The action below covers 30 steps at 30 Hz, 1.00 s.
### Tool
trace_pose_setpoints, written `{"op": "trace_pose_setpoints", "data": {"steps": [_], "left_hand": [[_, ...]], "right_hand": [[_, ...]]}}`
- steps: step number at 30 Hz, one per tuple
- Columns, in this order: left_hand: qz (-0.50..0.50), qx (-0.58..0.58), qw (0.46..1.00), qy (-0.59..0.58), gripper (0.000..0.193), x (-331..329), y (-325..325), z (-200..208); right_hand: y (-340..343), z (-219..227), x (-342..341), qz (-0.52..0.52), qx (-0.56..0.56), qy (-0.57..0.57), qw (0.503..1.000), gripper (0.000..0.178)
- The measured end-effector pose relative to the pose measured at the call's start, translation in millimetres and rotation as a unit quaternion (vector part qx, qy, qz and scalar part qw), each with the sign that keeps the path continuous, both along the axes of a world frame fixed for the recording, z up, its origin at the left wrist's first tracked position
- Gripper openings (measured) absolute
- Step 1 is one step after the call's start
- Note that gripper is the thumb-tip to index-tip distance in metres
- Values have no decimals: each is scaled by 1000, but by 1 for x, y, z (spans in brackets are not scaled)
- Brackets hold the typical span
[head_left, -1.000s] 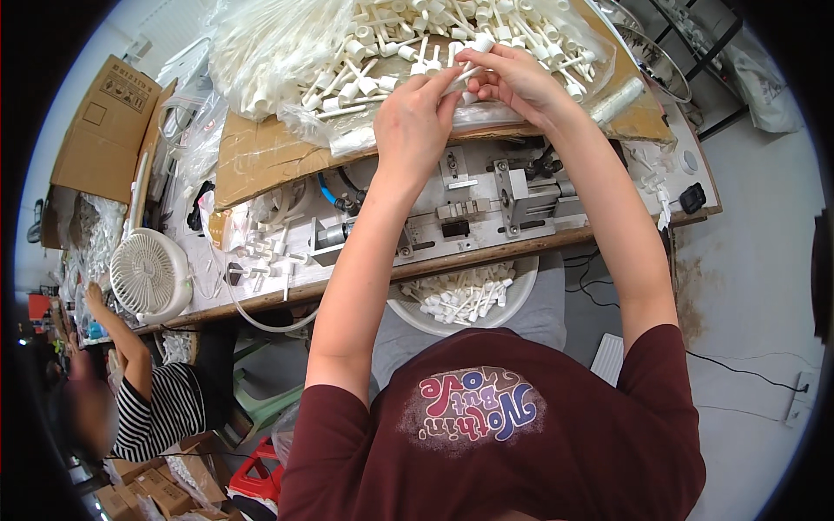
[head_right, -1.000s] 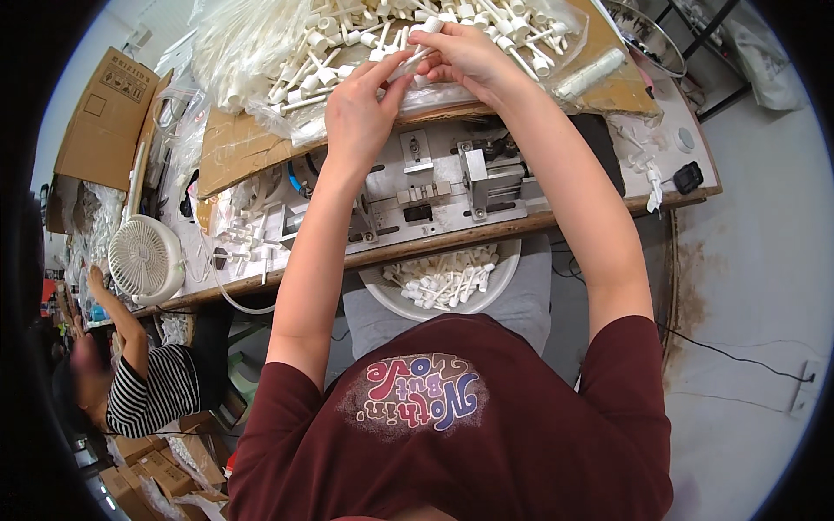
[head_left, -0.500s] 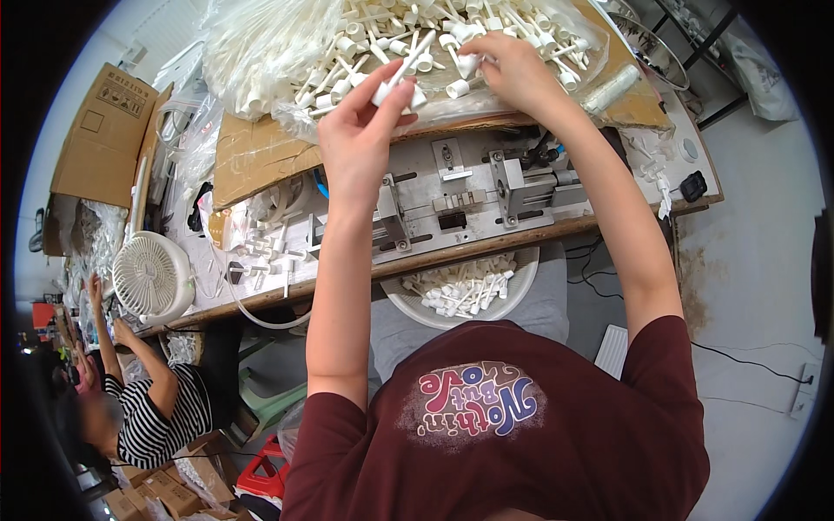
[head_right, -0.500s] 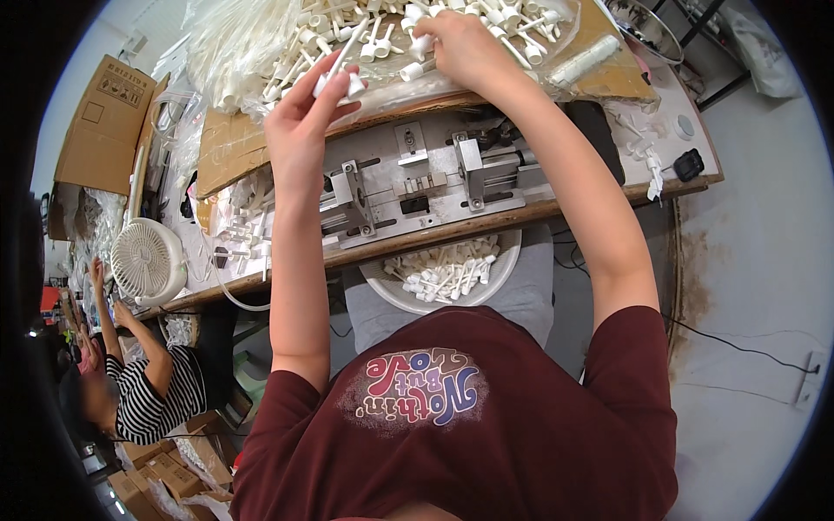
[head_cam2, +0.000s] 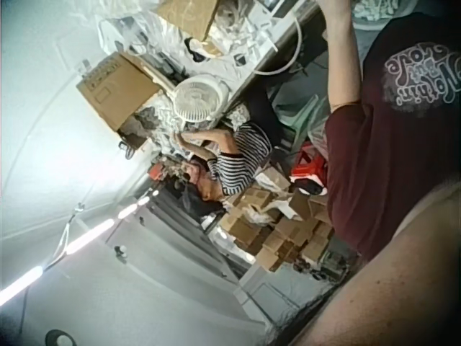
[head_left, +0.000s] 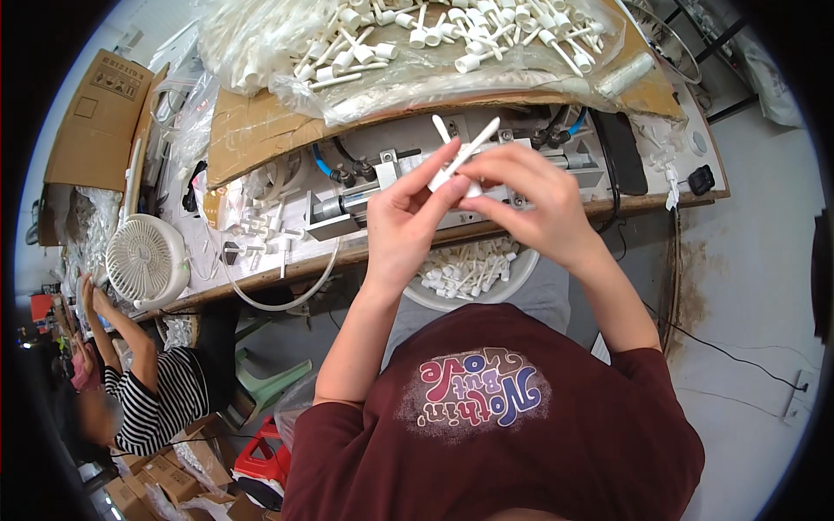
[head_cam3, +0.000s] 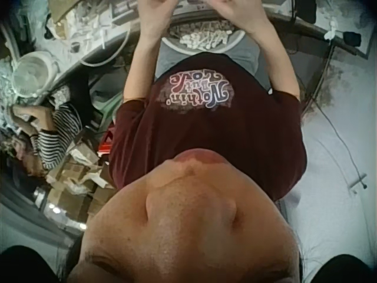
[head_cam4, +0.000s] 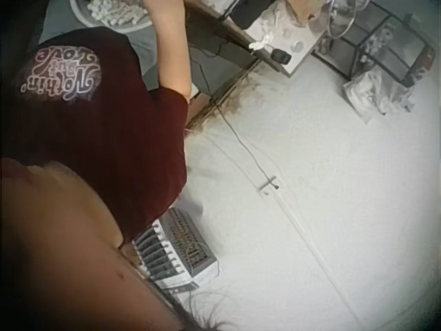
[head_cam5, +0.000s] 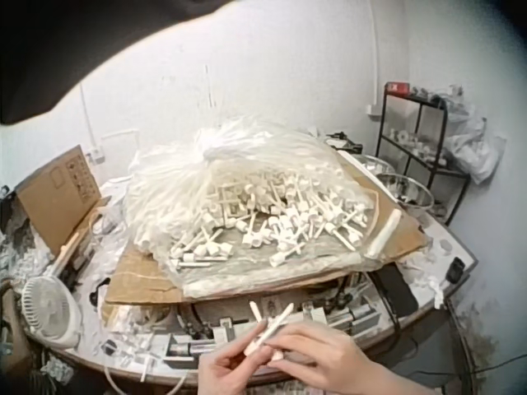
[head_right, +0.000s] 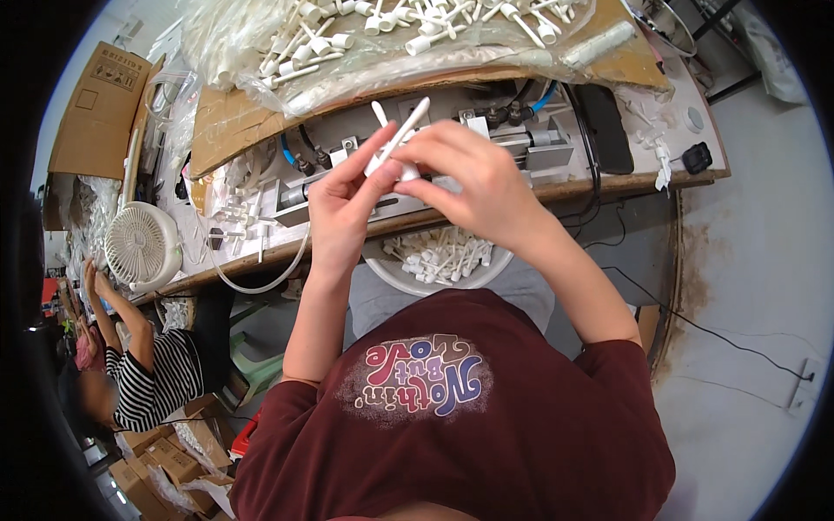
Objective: Assembling small white plastic components using a manual press machine.
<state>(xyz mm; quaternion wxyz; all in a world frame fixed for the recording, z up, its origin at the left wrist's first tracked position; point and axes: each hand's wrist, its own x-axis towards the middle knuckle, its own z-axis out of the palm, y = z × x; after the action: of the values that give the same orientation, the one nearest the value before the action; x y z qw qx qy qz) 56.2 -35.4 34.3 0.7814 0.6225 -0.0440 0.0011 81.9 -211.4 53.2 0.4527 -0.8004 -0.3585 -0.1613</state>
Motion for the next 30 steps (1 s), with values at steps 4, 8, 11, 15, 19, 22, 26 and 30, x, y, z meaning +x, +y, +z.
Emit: {"op": "trace_pose_setpoints", "data": {"steps": [4,8,11,15,19,22,26,30], "left_hand": [[10,139,990,-29,34,-18,-1,-13],[88,63,994,32,30,-24,10,-5],[96,71,993,12,32,-23,24,3],[89,12,996,-25,41,-25,21,2],[87,29,995,-35,48,-27,16,3],[60,-13,998,-9,44,-30,22,7],[41,2,999,-27,36,-31,27,3],[35,16,999,-28,38,-28,23,3]], "right_hand": [[-4,-27,-18,-21,-26,-61,998,30],[-5,-50,-33,-53,-53,-21,997,30],[-2,-69,-39,-53,-135,-61,988,27],[8,-79,-31,-89,-256,-116,955,26],[17,-74,-22,-117,-269,-131,947,24],[19,-68,-22,-122,-271,-123,947,21],[17,-64,-21,-93,-271,-108,952,11],[19,-63,-20,-88,-284,-112,948,11]]}}
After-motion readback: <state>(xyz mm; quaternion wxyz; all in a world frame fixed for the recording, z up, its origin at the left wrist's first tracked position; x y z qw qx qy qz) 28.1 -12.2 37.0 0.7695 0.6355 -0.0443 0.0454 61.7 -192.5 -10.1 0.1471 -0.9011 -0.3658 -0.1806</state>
